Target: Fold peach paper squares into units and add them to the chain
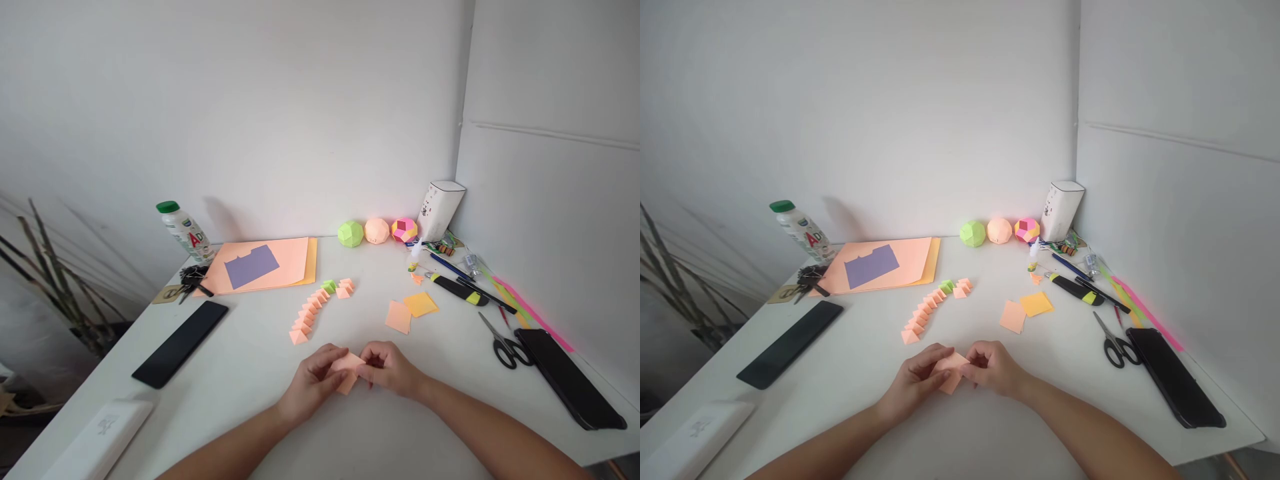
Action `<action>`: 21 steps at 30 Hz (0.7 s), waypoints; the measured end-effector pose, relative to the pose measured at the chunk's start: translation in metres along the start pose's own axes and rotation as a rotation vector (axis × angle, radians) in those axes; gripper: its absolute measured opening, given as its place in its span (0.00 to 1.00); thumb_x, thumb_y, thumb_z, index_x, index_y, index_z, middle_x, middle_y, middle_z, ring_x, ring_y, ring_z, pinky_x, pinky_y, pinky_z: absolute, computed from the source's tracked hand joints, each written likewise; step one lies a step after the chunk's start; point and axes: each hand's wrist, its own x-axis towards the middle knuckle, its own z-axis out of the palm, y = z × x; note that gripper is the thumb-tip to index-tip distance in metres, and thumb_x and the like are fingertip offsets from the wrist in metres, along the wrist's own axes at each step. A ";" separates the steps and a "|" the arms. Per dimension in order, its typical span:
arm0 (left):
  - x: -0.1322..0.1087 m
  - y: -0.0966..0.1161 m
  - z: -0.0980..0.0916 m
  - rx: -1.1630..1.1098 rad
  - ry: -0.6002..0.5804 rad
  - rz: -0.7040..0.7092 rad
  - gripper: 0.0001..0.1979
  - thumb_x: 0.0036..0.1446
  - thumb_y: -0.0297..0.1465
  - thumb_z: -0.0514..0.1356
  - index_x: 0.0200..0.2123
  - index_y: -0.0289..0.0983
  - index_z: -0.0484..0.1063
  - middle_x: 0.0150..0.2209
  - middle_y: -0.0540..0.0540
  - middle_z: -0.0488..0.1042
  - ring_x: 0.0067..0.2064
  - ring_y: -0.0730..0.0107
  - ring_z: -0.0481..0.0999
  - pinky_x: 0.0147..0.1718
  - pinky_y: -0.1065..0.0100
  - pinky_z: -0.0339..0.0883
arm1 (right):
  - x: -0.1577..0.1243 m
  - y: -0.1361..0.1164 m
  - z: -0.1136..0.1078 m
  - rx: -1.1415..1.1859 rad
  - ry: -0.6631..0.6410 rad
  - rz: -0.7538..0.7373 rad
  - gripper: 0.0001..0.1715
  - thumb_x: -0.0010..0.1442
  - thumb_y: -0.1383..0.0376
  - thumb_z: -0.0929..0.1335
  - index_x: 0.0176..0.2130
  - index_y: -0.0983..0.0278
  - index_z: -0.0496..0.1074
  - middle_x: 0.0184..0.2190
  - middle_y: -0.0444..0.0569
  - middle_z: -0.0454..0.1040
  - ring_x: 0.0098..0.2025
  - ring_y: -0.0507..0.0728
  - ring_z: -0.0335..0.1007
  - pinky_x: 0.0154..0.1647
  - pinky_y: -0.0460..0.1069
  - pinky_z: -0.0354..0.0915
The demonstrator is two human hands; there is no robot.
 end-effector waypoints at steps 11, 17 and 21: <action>0.000 -0.002 0.003 0.104 0.049 -0.048 0.15 0.53 0.38 0.60 0.44 0.42 0.75 0.27 0.51 0.60 0.27 0.73 0.60 0.26 0.70 0.60 | 0.000 -0.001 0.000 0.065 0.015 -0.003 0.16 0.54 0.55 0.69 0.28 0.65 0.66 0.20 0.41 0.66 0.22 0.50 0.65 0.24 0.45 0.59; 0.001 0.002 0.003 0.141 0.046 -0.062 0.13 0.54 0.38 0.59 0.42 0.41 0.76 0.26 0.51 0.60 0.26 0.73 0.61 0.25 0.71 0.59 | -0.001 0.000 0.000 0.067 0.024 -0.039 0.15 0.55 0.56 0.69 0.27 0.65 0.66 0.20 0.41 0.66 0.23 0.50 0.64 0.24 0.45 0.59; 0.001 0.007 0.003 0.220 0.012 -0.065 0.12 0.56 0.38 0.57 0.38 0.41 0.77 0.27 0.49 0.64 0.28 0.72 0.64 0.26 0.71 0.60 | -0.001 0.000 0.000 0.084 0.043 -0.052 0.17 0.54 0.54 0.69 0.27 0.65 0.65 0.22 0.41 0.67 0.23 0.50 0.65 0.25 0.46 0.61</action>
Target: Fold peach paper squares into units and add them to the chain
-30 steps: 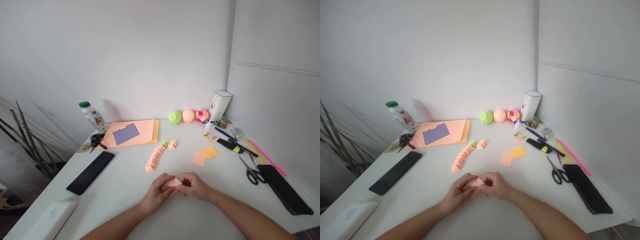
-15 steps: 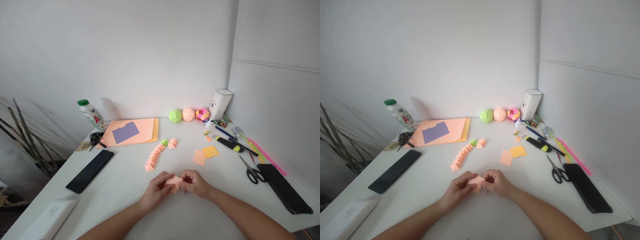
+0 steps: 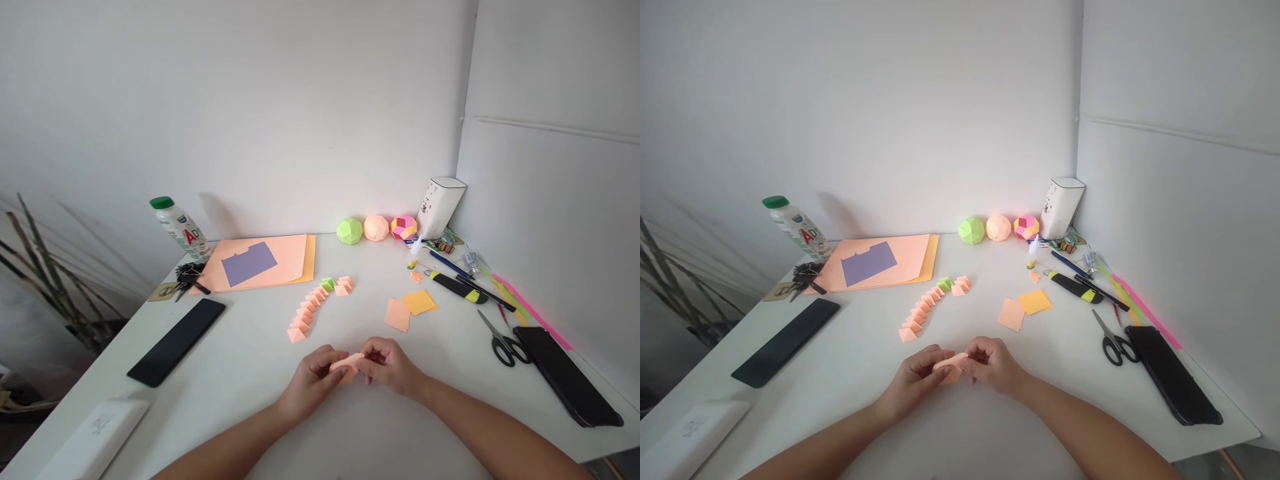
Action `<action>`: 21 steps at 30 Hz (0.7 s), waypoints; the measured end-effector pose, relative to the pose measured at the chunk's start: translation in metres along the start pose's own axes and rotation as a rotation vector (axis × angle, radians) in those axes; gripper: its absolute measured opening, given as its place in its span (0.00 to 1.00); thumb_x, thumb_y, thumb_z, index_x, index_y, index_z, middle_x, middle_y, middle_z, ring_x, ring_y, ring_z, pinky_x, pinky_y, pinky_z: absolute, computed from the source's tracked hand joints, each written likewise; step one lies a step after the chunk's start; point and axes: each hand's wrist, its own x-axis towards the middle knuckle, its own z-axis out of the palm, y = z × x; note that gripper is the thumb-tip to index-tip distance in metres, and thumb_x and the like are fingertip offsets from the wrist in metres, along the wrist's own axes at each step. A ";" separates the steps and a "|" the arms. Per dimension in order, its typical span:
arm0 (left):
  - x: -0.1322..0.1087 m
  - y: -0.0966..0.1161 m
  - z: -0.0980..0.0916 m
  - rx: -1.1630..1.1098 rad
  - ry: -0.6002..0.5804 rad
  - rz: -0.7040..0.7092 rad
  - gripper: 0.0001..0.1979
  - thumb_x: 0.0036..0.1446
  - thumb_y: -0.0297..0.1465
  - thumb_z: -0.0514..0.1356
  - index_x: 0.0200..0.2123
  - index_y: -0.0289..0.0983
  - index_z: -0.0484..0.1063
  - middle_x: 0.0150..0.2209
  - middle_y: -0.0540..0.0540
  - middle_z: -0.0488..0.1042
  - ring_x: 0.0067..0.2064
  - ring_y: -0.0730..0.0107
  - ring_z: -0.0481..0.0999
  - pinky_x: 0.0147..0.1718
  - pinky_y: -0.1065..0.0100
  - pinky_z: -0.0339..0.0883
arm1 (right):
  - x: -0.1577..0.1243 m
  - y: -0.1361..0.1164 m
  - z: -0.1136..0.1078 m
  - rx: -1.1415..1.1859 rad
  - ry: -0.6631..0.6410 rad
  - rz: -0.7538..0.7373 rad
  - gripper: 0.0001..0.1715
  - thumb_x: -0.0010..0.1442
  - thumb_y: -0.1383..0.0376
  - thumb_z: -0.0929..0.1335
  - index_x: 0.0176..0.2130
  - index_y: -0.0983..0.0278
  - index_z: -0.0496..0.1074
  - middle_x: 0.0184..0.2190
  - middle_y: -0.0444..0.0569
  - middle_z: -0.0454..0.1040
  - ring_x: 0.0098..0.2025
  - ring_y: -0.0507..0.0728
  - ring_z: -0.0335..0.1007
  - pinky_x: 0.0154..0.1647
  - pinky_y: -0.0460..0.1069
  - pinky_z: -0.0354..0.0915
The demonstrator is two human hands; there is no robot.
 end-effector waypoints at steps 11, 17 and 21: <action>0.000 -0.002 0.001 0.130 -0.040 0.027 0.17 0.58 0.40 0.54 0.25 0.34 0.73 0.24 0.49 0.63 0.25 0.74 0.62 0.25 0.72 0.57 | 0.001 -0.001 0.001 0.068 0.026 -0.022 0.18 0.49 0.56 0.73 0.29 0.64 0.64 0.22 0.40 0.66 0.22 0.50 0.65 0.24 0.45 0.63; -0.002 -0.003 0.001 0.143 -0.072 0.065 0.15 0.60 0.37 0.53 0.44 0.36 0.73 0.27 0.48 0.67 0.29 0.71 0.63 0.29 0.71 0.60 | 0.001 0.002 0.000 0.017 -0.024 -0.064 0.13 0.55 0.59 0.70 0.28 0.65 0.68 0.21 0.42 0.68 0.23 0.50 0.66 0.24 0.46 0.62; -0.002 0.002 0.002 0.170 -0.163 0.136 0.16 0.62 0.36 0.49 0.46 0.37 0.73 0.25 0.50 0.65 0.29 0.72 0.61 0.30 0.71 0.58 | 0.001 0.004 0.000 0.014 -0.028 -0.065 0.11 0.55 0.60 0.70 0.28 0.65 0.69 0.21 0.42 0.67 0.23 0.50 0.65 0.24 0.46 0.61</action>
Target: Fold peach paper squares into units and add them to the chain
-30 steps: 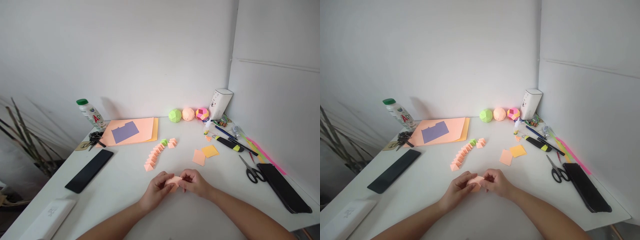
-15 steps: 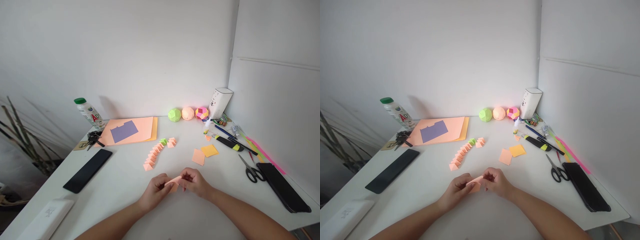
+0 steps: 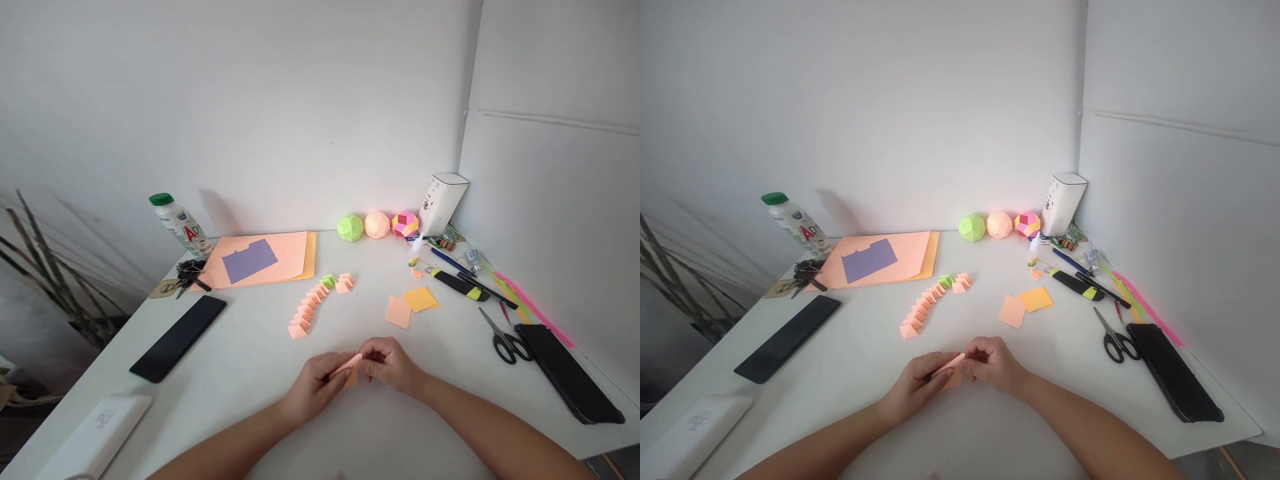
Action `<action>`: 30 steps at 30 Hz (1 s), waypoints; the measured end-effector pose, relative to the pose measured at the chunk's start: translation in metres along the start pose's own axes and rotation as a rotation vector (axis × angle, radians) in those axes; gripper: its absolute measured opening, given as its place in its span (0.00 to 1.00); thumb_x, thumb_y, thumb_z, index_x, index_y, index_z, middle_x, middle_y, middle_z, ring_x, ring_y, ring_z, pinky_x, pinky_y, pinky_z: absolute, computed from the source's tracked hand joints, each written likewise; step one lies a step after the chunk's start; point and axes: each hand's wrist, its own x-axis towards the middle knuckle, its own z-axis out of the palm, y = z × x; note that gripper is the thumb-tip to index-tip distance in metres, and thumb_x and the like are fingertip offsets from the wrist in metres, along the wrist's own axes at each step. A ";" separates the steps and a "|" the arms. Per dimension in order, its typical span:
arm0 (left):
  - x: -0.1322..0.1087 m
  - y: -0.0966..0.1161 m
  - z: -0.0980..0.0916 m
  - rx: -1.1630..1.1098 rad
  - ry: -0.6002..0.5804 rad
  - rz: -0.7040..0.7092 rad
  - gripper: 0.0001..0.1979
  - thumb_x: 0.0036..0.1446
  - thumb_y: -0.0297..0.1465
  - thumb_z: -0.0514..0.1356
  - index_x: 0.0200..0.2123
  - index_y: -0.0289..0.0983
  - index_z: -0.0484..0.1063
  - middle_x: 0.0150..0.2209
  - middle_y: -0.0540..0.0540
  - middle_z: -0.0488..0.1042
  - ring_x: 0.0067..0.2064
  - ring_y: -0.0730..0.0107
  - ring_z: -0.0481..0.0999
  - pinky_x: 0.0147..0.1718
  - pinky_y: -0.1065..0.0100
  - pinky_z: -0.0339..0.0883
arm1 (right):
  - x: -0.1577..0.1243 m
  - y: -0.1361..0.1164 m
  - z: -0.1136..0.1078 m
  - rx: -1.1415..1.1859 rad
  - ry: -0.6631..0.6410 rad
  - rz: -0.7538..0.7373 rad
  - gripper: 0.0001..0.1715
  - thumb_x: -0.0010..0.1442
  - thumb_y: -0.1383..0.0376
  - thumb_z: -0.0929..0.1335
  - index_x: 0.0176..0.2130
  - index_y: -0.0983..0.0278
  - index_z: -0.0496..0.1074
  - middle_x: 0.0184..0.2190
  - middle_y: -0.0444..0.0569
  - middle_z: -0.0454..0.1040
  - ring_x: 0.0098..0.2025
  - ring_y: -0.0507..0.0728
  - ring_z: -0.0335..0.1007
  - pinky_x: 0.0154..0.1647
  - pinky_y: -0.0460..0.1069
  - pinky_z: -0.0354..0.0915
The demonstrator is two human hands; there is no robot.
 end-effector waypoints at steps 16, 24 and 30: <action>0.001 0.008 -0.001 -0.083 -0.061 0.037 0.17 0.63 0.33 0.47 0.42 0.34 0.74 0.21 0.54 0.52 0.24 0.76 0.51 0.23 0.73 0.48 | 0.001 -0.002 0.002 0.068 0.004 -0.004 0.10 0.52 0.63 0.72 0.30 0.65 0.69 0.23 0.42 0.69 0.23 0.50 0.65 0.25 0.46 0.63; 0.001 0.007 -0.001 -0.069 -0.063 0.042 0.16 0.63 0.32 0.47 0.38 0.33 0.74 0.21 0.54 0.52 0.24 0.76 0.50 0.23 0.73 0.47 | 0.004 -0.002 0.001 0.109 0.012 0.034 0.10 0.52 0.62 0.72 0.29 0.65 0.71 0.23 0.43 0.70 0.24 0.50 0.64 0.24 0.46 0.65; 0.000 0.003 -0.001 -0.034 -0.061 0.049 0.16 0.63 0.31 0.47 0.38 0.33 0.74 0.22 0.54 0.51 0.25 0.76 0.51 0.24 0.73 0.48 | 0.004 -0.001 0.002 0.129 0.004 0.022 0.10 0.51 0.62 0.72 0.28 0.66 0.71 0.24 0.43 0.69 0.25 0.50 0.63 0.25 0.45 0.65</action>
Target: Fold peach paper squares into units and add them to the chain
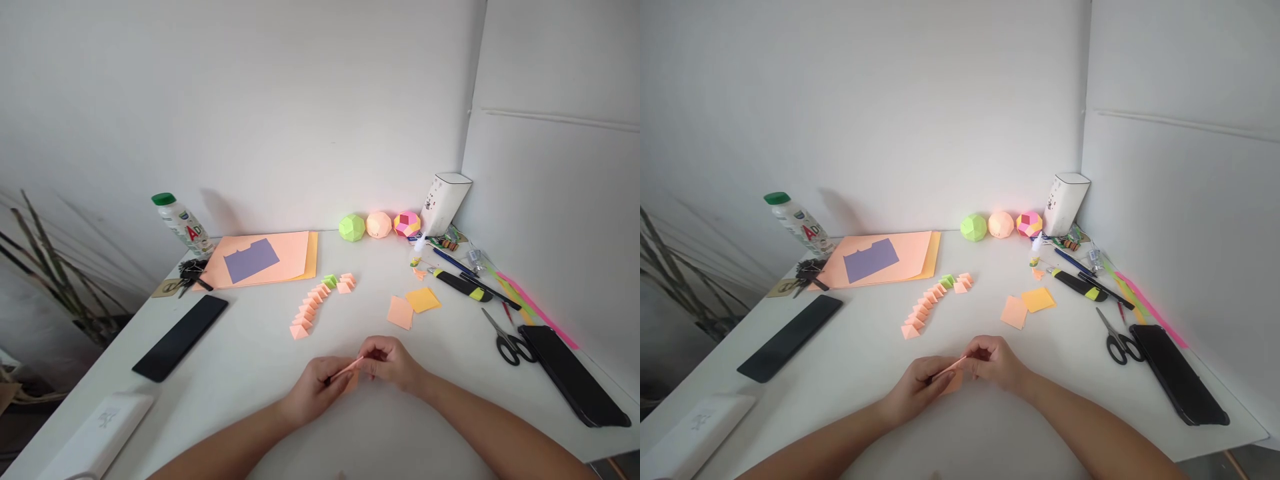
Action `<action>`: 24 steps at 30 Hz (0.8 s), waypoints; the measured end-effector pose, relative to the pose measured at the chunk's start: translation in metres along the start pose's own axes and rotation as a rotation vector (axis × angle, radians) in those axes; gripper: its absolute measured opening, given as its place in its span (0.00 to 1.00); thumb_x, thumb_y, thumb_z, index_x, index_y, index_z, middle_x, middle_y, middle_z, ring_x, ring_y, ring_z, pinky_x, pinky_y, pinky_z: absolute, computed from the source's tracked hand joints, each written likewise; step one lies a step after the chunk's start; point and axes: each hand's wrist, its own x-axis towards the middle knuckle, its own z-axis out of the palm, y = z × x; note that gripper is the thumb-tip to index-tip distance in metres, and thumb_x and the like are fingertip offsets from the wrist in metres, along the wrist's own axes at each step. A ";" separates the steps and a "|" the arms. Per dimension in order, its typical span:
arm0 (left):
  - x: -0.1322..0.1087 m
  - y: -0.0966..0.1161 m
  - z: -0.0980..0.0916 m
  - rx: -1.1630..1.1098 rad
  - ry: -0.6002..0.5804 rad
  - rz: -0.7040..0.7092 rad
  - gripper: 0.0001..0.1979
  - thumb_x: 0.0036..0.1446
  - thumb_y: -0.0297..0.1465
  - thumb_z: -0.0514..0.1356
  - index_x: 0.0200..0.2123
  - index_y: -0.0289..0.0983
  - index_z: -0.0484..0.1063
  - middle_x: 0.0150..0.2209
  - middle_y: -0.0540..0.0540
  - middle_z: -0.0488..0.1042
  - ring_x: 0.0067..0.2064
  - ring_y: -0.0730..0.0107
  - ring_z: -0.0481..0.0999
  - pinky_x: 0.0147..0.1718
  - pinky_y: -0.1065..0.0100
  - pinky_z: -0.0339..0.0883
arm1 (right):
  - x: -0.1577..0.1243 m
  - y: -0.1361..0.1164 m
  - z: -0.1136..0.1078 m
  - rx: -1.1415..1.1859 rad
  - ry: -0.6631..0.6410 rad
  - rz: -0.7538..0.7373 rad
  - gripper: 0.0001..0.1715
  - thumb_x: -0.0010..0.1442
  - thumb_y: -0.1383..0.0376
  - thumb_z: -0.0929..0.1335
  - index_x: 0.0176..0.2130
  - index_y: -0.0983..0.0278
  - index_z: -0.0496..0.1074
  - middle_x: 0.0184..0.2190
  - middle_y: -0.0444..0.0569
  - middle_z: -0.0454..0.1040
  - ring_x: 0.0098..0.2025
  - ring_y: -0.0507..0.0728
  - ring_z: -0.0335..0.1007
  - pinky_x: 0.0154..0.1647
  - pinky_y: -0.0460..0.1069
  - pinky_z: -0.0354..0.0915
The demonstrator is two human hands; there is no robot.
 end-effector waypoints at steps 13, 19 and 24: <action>-0.001 -0.002 0.001 -0.003 -0.003 -0.018 0.17 0.63 0.34 0.47 0.37 0.33 0.73 0.22 0.53 0.51 0.25 0.75 0.51 0.24 0.72 0.48 | 0.000 -0.005 -0.001 -0.050 0.014 0.051 0.14 0.49 0.57 0.73 0.26 0.65 0.71 0.20 0.41 0.67 0.21 0.49 0.61 0.23 0.45 0.60; 0.000 -0.001 0.000 -0.006 -0.010 -0.031 0.16 0.63 0.33 0.47 0.36 0.32 0.73 0.22 0.54 0.51 0.25 0.75 0.50 0.24 0.72 0.47 | -0.001 -0.006 -0.002 -0.053 0.004 0.044 0.13 0.52 0.58 0.71 0.26 0.65 0.72 0.20 0.41 0.65 0.21 0.49 0.60 0.23 0.45 0.59; 0.000 0.000 -0.001 -0.042 -0.001 -0.066 0.16 0.62 0.34 0.48 0.36 0.33 0.73 0.22 0.54 0.50 0.25 0.75 0.49 0.23 0.73 0.47 | -0.003 -0.009 -0.002 -0.038 -0.011 0.045 0.13 0.56 0.58 0.68 0.28 0.66 0.72 0.23 0.42 0.67 0.22 0.48 0.62 0.23 0.45 0.58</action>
